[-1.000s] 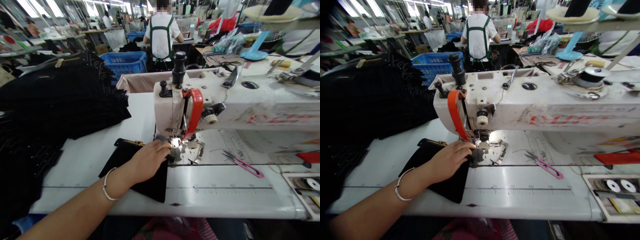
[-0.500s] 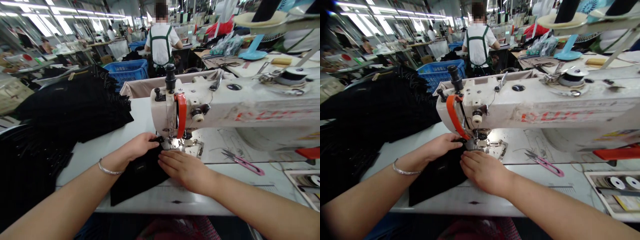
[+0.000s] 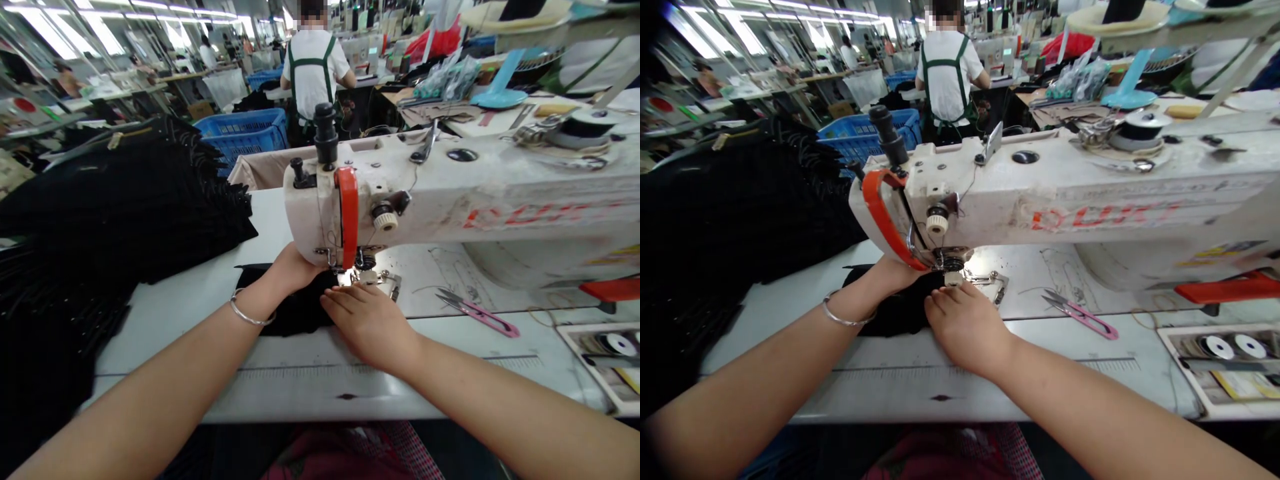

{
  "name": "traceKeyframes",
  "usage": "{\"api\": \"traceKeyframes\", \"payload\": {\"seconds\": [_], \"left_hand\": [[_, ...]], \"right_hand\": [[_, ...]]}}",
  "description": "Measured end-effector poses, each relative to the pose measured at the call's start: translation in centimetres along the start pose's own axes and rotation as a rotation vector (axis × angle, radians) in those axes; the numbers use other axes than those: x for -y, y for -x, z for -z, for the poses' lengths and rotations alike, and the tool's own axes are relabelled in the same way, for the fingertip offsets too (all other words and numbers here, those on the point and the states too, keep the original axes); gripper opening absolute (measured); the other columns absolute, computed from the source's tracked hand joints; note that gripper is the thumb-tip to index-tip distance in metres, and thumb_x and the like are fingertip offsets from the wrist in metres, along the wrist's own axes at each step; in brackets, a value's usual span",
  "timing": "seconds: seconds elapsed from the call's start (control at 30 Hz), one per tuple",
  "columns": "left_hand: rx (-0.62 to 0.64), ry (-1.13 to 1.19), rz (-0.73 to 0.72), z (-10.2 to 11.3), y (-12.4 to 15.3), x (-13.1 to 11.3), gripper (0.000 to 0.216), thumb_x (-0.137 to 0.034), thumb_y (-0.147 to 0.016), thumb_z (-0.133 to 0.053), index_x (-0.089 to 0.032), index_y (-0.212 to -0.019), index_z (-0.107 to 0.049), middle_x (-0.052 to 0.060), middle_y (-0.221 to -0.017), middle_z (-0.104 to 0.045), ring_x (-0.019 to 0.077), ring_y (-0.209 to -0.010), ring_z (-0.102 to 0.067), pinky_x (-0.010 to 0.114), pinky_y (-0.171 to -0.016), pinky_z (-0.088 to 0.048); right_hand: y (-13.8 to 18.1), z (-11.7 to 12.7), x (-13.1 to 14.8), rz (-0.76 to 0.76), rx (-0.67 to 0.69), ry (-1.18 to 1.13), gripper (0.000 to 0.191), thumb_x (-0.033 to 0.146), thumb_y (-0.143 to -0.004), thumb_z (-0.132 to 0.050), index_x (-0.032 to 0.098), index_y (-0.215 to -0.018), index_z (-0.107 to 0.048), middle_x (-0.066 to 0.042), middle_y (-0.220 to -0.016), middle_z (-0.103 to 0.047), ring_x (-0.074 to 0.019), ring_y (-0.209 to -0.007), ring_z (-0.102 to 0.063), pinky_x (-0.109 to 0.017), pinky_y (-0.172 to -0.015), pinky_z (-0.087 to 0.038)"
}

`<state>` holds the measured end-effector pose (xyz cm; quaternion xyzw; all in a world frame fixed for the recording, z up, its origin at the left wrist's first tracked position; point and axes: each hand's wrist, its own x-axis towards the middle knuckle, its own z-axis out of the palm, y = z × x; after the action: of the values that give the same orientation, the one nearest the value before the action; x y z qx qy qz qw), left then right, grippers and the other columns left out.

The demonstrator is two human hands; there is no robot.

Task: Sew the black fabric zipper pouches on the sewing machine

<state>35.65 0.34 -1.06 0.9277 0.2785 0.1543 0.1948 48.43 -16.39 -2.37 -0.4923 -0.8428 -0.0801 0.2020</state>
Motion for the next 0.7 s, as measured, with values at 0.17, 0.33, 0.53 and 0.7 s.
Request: {"api": "traceKeyframes", "payload": {"seconds": [0.17,0.33,0.53,0.7], "left_hand": [[0.004,-0.033,0.007,0.1,0.1,-0.8,0.022,-0.030,-0.089,-0.060,-0.017,-0.105,-0.068,0.007,-0.119,-0.070,0.0268,-0.119,-0.059,0.043,-0.107,-0.044],[-0.013,-0.045,0.016,0.1,0.0,-1.2,0.021,-0.029,-0.092,-0.056,-0.016,-0.106,-0.067,0.007,-0.120,-0.069,0.0263,-0.121,-0.058,0.043,-0.109,-0.043],[-0.055,-0.241,0.035,-0.2,3.2,-2.7,0.022,-0.021,-0.095,-0.048,-0.014,-0.103,-0.067,0.012,-0.106,-0.071,0.0315,-0.109,-0.062,0.050,-0.099,-0.049],[-0.047,-0.353,-0.270,-0.7,7.6,-3.9,0.029,-0.012,-0.096,-0.043,-0.014,-0.120,-0.059,0.012,-0.120,-0.065,0.0259,-0.114,-0.059,0.046,-0.102,-0.048]], "right_hand": [[0.5,0.0,-0.1,-0.031,-0.070,-0.061,0.031,0.015,-0.095,-0.047,0.008,-0.120,-0.063,-0.011,-0.117,-0.070,-0.0228,-0.105,-0.066,-0.038,-0.087,-0.051],[0.6,0.0,0.0,-0.024,-0.112,-0.066,0.029,0.015,-0.096,-0.046,0.010,-0.119,-0.064,-0.010,-0.117,-0.071,-0.0208,-0.106,-0.067,-0.035,-0.087,-0.051],[1.1,-0.1,0.2,-0.034,0.003,-0.091,0.035,0.018,-0.095,-0.046,0.011,-0.127,-0.060,-0.011,-0.132,-0.062,-0.0233,-0.122,-0.058,-0.040,-0.095,-0.050],[2.9,3.2,-1.0,0.033,0.074,-0.222,0.040,0.013,-0.092,-0.046,0.017,-0.130,-0.059,-0.006,-0.136,-0.060,-0.0197,-0.127,-0.054,-0.040,-0.106,-0.045]]}}
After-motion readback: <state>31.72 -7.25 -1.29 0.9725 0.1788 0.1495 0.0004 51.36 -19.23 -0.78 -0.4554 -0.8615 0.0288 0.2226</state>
